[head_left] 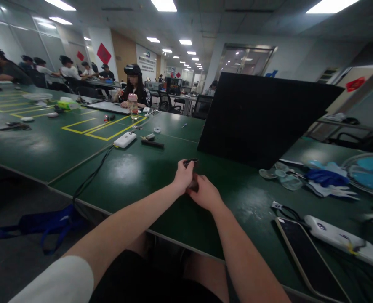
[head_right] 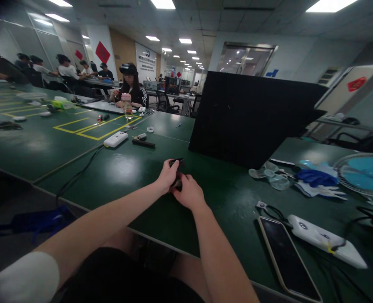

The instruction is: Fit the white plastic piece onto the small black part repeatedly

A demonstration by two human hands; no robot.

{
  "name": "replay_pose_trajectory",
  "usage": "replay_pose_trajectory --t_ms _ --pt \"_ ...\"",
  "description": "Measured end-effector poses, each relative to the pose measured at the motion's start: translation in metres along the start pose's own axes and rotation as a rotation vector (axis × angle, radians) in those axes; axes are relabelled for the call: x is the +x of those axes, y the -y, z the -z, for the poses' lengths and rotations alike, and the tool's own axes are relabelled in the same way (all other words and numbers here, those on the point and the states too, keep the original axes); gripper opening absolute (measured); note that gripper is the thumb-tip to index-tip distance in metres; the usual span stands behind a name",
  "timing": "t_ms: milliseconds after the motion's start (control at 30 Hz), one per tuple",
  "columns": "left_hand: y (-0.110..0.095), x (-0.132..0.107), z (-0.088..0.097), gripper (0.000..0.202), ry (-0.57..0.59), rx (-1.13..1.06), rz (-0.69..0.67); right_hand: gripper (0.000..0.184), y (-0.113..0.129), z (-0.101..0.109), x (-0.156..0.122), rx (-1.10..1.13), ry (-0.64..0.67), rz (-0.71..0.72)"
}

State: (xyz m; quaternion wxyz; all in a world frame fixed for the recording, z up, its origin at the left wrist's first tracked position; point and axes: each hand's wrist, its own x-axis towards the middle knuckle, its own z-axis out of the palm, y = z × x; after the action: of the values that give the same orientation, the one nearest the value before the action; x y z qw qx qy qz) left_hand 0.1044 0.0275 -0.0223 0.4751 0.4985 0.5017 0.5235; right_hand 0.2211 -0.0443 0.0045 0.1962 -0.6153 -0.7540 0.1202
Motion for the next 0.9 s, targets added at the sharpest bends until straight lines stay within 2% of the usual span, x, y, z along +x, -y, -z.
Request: replay_pose_trajectory --t_ms 100,167,267,333,400,467,633,800,900 --pt "-0.006 0.006 0.011 0.046 -0.063 -0.052 -0.02 0.048 0.0 -0.002 0.0 -0.017 0.017 0.002" --pt "-0.008 0.011 0.034 0.045 -0.073 0.005 -0.127 0.038 -0.002 -0.003 0.001 -0.021 0.017 0.009" --pt "-0.006 0.017 0.078 0.045 -0.124 0.199 -0.296 0.031 -0.005 -0.004 0.004 -0.055 -0.015 0.036" --pt "-0.003 0.018 0.103 0.047 -0.145 0.328 -0.327 0.025 -0.007 -0.003 0.007 -0.083 -0.032 0.051" --pt "0.0 0.019 0.118 0.048 -0.108 0.401 -0.312 0.019 -0.008 -0.003 0.009 -0.083 -0.015 0.044" --pt "0.0 0.018 0.123 0.048 -0.037 0.444 -0.312 0.017 -0.008 -0.002 0.011 -0.046 0.004 0.016" --pt "-0.006 0.01 0.117 0.051 0.133 0.606 -0.399 0.025 -0.001 -0.001 0.011 0.101 -0.029 -0.12" --pt "-0.012 0.002 0.118 0.048 0.245 0.761 -0.461 0.037 0.01 -0.005 0.01 0.01 0.054 -0.036" --pt "-0.012 0.001 0.119 0.049 0.263 0.79 -0.437 0.035 0.011 -0.007 0.011 -0.046 0.121 0.011"
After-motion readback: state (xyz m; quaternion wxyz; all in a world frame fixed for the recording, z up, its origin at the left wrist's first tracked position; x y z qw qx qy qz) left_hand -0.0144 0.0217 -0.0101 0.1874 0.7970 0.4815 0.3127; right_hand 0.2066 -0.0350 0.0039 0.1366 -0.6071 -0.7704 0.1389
